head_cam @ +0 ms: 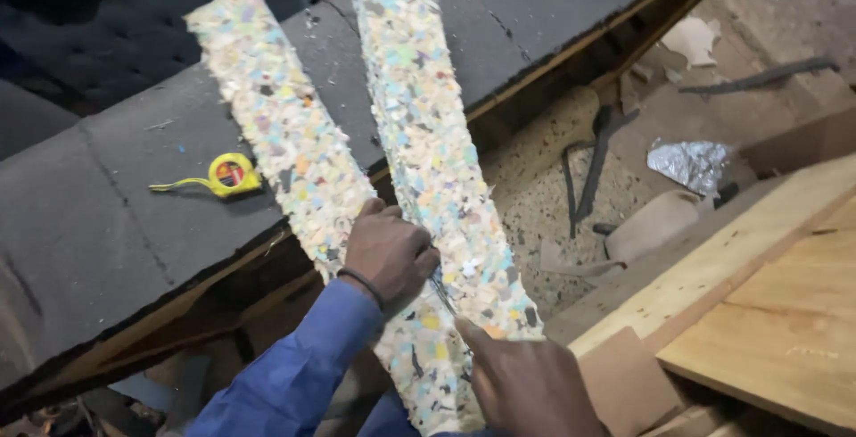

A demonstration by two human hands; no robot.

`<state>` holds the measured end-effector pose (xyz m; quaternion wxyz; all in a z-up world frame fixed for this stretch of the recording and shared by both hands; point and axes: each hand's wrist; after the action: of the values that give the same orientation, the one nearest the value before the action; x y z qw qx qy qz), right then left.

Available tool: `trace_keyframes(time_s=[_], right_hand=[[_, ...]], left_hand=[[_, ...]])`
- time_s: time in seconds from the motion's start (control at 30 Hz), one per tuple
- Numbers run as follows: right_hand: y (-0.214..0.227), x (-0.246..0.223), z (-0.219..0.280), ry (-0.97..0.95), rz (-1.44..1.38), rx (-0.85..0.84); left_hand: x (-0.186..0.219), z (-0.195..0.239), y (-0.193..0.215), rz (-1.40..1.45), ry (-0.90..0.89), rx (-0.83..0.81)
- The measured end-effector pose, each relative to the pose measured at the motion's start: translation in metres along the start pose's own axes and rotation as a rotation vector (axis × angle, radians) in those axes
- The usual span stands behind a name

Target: Cutting a long piece of multi-colored foam in half lengthwise using a knife

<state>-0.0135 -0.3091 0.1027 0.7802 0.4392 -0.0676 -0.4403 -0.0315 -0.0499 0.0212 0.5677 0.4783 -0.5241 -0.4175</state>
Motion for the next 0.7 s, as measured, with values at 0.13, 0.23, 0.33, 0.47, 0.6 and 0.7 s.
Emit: trace_keyframes(time_s=[0.13,0.23,0.33,0.47,0.6,0.7], right_hand=[[0.016,-0.016,-0.017,0.026,0.000,-0.036],[0.013,0.004,-0.002,-0.023,0.037,-0.213],[-0.027,0.034,0.020,-0.082,0.081,-0.135],[-0.004,0.020,0.002,-0.071,0.077,-0.249],[-0.009,-0.009,-0.048,0.061,0.047,0.071],[-0.002,-0.003,-0.050,0.114,0.133,0.098]], left_hand=[[-0.002,0.003,0.012,0.050,0.046,-0.098],[-0.007,0.007,0.002,0.086,0.002,-0.022],[-0.009,0.008,-0.004,0.102,-0.018,0.017],[-0.004,0.007,0.007,0.100,0.015,-0.011],[-0.007,0.006,0.004,0.079,0.007,0.074],[-0.009,-0.001,0.000,0.079,-0.038,0.088]])
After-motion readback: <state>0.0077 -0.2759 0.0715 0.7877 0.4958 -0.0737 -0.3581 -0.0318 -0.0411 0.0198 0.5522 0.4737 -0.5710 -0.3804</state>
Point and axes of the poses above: each hand's wrist, its own z-axis away from the middle knuckle, its own y-axis out of the back of the hand, x = y × z, and after that the axes turned 7 degrees about -z, right-handed
